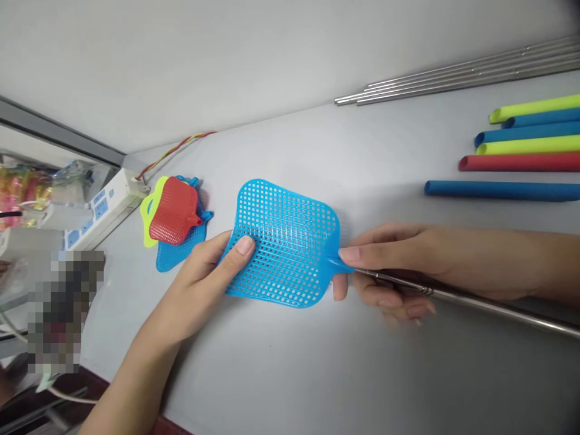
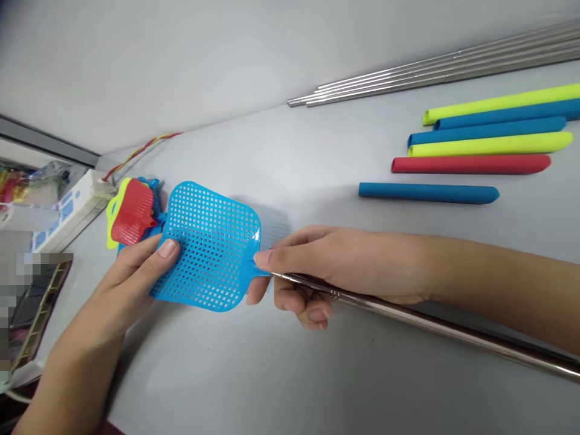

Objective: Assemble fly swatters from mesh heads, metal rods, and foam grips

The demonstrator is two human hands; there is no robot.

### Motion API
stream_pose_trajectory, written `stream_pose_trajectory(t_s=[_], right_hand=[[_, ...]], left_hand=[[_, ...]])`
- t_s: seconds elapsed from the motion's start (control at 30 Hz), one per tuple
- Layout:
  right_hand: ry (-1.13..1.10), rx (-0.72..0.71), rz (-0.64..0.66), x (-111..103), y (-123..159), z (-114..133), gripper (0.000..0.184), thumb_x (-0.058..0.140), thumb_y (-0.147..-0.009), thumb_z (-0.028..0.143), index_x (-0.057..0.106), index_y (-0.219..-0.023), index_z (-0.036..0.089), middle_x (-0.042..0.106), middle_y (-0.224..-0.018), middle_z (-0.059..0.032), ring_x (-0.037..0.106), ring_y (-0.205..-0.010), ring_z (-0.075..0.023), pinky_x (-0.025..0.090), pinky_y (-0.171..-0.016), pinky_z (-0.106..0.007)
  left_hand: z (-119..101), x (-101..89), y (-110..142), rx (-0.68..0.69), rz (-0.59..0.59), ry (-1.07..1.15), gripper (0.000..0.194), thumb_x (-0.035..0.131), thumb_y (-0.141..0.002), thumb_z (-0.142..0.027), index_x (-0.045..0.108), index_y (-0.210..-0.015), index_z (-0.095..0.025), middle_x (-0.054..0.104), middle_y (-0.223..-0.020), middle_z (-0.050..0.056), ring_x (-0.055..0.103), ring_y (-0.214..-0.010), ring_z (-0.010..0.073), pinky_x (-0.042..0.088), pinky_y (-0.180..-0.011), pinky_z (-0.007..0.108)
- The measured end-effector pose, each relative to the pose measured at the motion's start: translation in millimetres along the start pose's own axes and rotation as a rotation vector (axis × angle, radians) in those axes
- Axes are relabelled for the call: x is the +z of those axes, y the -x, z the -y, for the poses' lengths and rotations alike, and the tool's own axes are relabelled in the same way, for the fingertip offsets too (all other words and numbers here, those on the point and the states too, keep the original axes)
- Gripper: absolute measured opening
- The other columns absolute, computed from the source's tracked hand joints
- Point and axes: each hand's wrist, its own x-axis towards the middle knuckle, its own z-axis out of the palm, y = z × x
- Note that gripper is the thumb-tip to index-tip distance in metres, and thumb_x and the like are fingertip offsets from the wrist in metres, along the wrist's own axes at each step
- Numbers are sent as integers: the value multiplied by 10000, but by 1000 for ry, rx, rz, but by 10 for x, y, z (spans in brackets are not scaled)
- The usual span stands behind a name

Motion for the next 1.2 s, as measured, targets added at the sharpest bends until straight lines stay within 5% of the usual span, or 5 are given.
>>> stream_pose_trajectory(t_s=[1.2], right_hand=[[-1,32,-20,15,-3,21,306,403,-891,399,584,-851,155,431,-574,46,373,-439,-51,344,-461,-191]], left_hand=[[-33,3,2,4,10,-67,325,440,-840,-468,609,-963,-220,616,-746,-35,535,-649,114,444,-543,178]])
